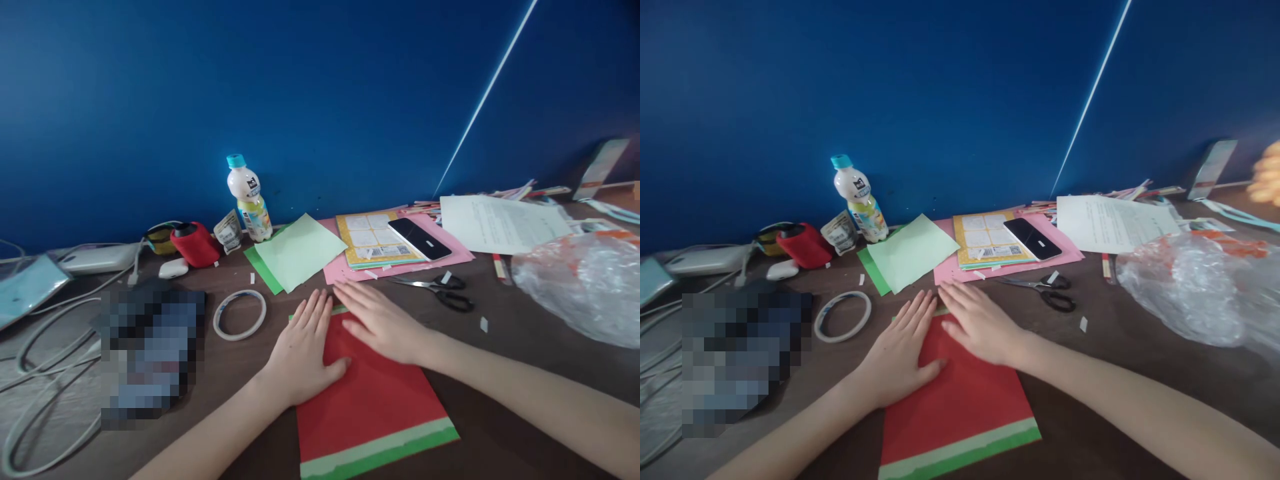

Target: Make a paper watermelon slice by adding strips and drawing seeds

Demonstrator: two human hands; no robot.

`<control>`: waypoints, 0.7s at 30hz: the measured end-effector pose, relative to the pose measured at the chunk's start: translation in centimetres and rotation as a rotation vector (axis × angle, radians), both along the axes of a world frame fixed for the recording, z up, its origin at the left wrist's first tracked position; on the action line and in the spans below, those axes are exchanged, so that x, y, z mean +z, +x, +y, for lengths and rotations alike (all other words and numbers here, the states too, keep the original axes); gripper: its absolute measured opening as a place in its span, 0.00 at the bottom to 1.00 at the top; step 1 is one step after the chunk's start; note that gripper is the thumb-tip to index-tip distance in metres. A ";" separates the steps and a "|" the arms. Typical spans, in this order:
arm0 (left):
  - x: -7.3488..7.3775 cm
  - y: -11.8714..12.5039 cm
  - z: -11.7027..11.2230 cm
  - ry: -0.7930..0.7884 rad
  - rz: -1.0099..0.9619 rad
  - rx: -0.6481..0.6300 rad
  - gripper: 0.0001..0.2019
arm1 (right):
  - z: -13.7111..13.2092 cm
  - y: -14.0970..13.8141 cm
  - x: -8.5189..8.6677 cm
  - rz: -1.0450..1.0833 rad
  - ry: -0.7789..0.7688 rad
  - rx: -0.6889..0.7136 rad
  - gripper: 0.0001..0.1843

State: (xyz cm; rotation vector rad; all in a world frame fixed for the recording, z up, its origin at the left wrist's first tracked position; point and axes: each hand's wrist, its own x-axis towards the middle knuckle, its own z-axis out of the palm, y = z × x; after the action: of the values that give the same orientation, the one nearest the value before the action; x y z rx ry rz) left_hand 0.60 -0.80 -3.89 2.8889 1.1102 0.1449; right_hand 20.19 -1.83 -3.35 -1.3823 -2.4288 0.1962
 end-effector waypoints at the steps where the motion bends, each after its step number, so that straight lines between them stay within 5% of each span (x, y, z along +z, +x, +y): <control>1: -0.1 0.0 0.0 0.013 -0.002 0.016 0.40 | -0.4 -0.4 -0.2 -0.036 -0.049 0.007 0.30; 8: -0.1 0.0 0.0 0.034 0.022 0.067 0.40 | -0.8 -0.3 -0.4 -0.037 -0.171 0.028 0.34; 11: 0.0 0.1 -0.1 0.023 0.030 0.080 0.40 | 0.6 0.4 0.5 0.100 -0.176 0.013 0.27; 15: 0.1 0.3 -0.3 0.002 0.029 0.082 0.40 | 5.6 0.7 1.7 0.244 0.053 -0.301 0.15; 21: 0.3 0.2 -0.6 0.058 -0.035 0.170 0.41 | 12.8 -1.5 1.3 0.266 0.032 -0.569 0.26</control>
State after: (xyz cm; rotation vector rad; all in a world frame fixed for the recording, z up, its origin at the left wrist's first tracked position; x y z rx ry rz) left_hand 0.82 -1.40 -3.57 2.8259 1.3664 0.2366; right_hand 18.73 11.00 -2.04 -1.8312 -1.7400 0.1824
